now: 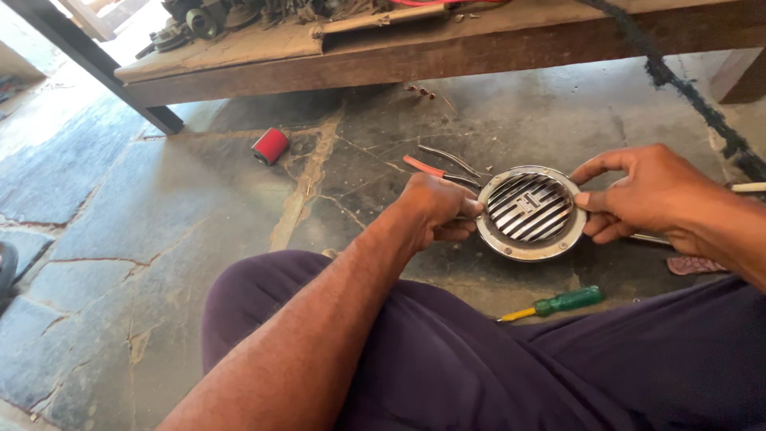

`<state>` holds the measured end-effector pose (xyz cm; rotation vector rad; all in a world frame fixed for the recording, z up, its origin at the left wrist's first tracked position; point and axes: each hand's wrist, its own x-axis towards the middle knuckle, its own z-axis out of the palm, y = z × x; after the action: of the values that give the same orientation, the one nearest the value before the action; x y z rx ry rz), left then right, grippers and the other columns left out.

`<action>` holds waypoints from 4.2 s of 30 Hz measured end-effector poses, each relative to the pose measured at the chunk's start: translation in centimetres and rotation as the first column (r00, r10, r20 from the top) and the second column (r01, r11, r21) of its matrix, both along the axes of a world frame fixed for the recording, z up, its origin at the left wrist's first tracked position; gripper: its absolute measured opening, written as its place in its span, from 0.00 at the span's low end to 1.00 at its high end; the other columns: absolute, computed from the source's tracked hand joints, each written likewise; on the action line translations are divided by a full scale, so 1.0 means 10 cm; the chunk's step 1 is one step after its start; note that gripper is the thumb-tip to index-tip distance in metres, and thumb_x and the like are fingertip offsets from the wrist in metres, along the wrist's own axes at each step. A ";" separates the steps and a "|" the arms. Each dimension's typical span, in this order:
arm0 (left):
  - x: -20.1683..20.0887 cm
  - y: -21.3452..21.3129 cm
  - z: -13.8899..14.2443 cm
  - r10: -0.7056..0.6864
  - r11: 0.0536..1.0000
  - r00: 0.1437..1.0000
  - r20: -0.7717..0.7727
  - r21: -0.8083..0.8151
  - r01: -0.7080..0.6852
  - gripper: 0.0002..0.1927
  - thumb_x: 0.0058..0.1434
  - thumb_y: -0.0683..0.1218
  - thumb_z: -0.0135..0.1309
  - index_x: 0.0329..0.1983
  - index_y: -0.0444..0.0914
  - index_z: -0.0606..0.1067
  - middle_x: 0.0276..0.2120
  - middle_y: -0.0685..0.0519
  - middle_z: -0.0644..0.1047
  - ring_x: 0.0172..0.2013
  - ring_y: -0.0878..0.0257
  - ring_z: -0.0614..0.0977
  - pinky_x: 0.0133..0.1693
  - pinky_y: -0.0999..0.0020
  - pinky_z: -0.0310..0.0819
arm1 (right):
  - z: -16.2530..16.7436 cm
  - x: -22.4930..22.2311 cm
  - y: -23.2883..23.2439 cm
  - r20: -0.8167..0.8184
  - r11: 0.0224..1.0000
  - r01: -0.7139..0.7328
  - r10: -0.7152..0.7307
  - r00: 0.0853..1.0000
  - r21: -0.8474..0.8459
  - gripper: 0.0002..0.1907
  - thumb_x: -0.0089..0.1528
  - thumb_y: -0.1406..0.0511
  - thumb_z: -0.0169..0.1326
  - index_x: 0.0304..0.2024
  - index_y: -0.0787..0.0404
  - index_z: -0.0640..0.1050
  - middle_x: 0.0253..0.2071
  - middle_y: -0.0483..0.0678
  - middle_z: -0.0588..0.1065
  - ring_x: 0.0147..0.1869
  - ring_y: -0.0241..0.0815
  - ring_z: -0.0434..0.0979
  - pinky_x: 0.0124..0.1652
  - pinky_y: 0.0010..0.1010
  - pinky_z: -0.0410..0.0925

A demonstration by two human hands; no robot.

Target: The person assembles a circular electronic device by hand, placing a gasket, a black circular component, and a metal grille cover onto a base. They then insert and tighten screws using a screwdriver to secure the cover.

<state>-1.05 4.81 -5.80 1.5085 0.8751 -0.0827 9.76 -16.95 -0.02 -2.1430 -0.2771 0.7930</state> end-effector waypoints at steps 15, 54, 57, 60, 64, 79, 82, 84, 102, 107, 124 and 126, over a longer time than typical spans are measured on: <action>-0.04 -0.11 0.12 0.025 0.997 1.000 -0.004 0.070 -0.025 0.09 0.58 0.39 0.63 0.43 0.36 0.83 0.31 0.49 0.83 0.27 0.62 0.83 0.30 0.66 0.83 | -0.10 0.06 0.06 0.060 0.998 -0.006 0.010 0.998 -0.059 0.23 0.64 0.72 0.57 0.62 0.60 0.77 0.36 0.60 0.81 0.32 0.46 0.81 0.34 0.33 0.78; -0.01 -0.13 0.04 0.004 0.999 1.000 -0.008 0.036 -0.004 0.11 0.63 0.39 0.57 0.48 0.32 0.80 0.33 0.42 0.84 0.24 0.58 0.85 0.26 0.64 0.83 | -0.31 0.15 0.11 0.124 0.977 -0.156 0.174 0.977 -0.146 0.30 0.66 0.55 0.57 0.68 0.58 0.72 0.45 0.59 0.81 0.42 0.48 0.82 0.41 0.38 0.78; -0.01 -0.13 0.03 0.006 0.999 1.000 -0.018 0.038 -0.005 0.11 0.63 0.39 0.58 0.47 0.32 0.81 0.33 0.42 0.84 0.24 0.59 0.85 0.25 0.64 0.83 | -0.28 0.10 0.12 0.209 0.940 -0.246 0.297 0.932 -0.237 0.49 0.55 0.45 0.63 0.72 0.59 0.64 0.57 0.61 0.76 0.55 0.54 0.81 0.51 0.47 0.77; 0.00 -0.13 0.03 0.003 1.000 1.000 -0.016 0.029 -0.002 0.11 0.63 0.39 0.58 0.47 0.32 0.81 0.32 0.43 0.83 0.23 0.60 0.84 0.24 0.65 0.83 | -0.28 0.00 0.12 0.344 0.805 -0.372 0.549 0.762 -0.462 0.70 0.43 0.36 0.66 0.77 0.59 0.51 0.70 0.65 0.61 0.70 0.61 0.67 0.63 0.53 0.68; -0.01 -0.11 0.04 -0.010 1.000 1.000 0.028 -0.002 0.010 0.11 0.63 0.38 0.57 0.47 0.31 0.80 0.30 0.41 0.83 0.19 0.63 0.79 0.21 0.67 0.79 | -0.31 -0.14 0.15 0.380 0.731 -0.430 0.658 0.650 -0.530 0.86 0.36 0.34 0.72 0.77 0.60 0.34 0.77 0.64 0.43 0.79 0.64 0.49 0.70 0.54 0.56; -0.03 -0.13 0.12 -0.023 1.000 1.000 -0.002 0.008 0.023 0.14 0.64 0.39 0.55 0.53 0.34 0.80 0.32 0.43 0.83 0.20 0.64 0.80 0.22 0.69 0.78 | -0.24 -0.24 0.20 0.458 0.808 -0.450 0.587 0.667 -0.380 0.86 0.35 0.45 0.79 0.78 0.58 0.34 0.75 0.64 0.49 0.79 0.62 0.49 0.74 0.45 0.51; -0.03 -0.13 0.11 -0.021 1.000 1.000 -0.011 0.021 0.022 0.14 0.64 0.40 0.55 0.53 0.35 0.80 0.32 0.43 0.83 0.21 0.64 0.81 0.23 0.70 0.79 | -0.26 -0.21 0.21 0.494 0.818 -0.470 0.575 0.653 -0.331 0.87 0.33 0.45 0.80 0.78 0.58 0.35 0.75 0.65 0.48 0.79 0.64 0.48 0.73 0.48 0.49; -0.03 -0.13 0.12 -0.025 0.999 1.000 -0.003 0.027 0.025 0.14 0.64 0.40 0.55 0.52 0.34 0.80 0.32 0.43 0.83 0.21 0.63 0.81 0.23 0.69 0.79 | -0.28 -0.18 0.21 0.509 0.820 -0.480 0.570 0.645 -0.311 0.88 0.32 0.45 0.80 0.77 0.58 0.35 0.75 0.65 0.48 0.78 0.64 0.48 0.73 0.49 0.49; 0.01 -0.10 0.05 -0.026 0.998 0.999 -0.033 0.051 0.028 0.19 0.56 0.38 0.64 0.51 0.33 0.80 0.34 0.44 0.83 0.28 0.60 0.85 0.28 0.69 0.85 | -0.47 0.14 0.14 0.344 0.864 -0.363 0.478 0.808 -0.348 0.91 0.31 0.39 0.76 0.77 0.56 0.29 0.77 0.70 0.43 0.80 0.69 0.49 0.74 0.58 0.52; 0.02 -0.10 0.03 -0.009 0.998 0.999 -0.046 0.063 0.012 0.18 0.56 0.37 0.64 0.50 0.32 0.79 0.35 0.43 0.83 0.29 0.59 0.85 0.29 0.68 0.85 | -0.51 0.16 0.12 0.267 0.852 -0.355 0.471 0.841 -0.386 0.89 0.31 0.39 0.76 0.77 0.56 0.34 0.78 0.65 0.43 0.82 0.66 0.45 0.75 0.59 0.49; 0.04 -0.09 -0.02 -0.038 0.999 0.999 0.028 0.032 0.037 0.19 0.54 0.39 0.66 0.50 0.32 0.81 0.33 0.47 0.83 0.26 0.64 0.83 0.25 0.71 0.83 | -0.49 0.04 0.10 0.364 0.771 -0.454 0.621 0.694 -0.447 0.92 0.32 0.39 0.77 0.75 0.64 0.29 0.76 0.67 0.44 0.81 0.59 0.48 0.75 0.39 0.51; 0.03 -0.10 -0.02 -0.028 0.999 0.999 0.026 0.031 0.027 0.19 0.55 0.39 0.66 0.50 0.31 0.81 0.33 0.47 0.83 0.26 0.64 0.82 0.25 0.71 0.82 | -0.51 0.06 0.11 0.313 0.771 -0.426 0.599 0.737 -0.473 0.91 0.32 0.40 0.76 0.75 0.65 0.29 0.76 0.68 0.47 0.80 0.60 0.51 0.75 0.40 0.53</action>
<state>-0.70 3.78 -6.05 1.5478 0.8380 -0.0700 10.36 -15.86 -5.10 -2.6460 -1.1048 0.6722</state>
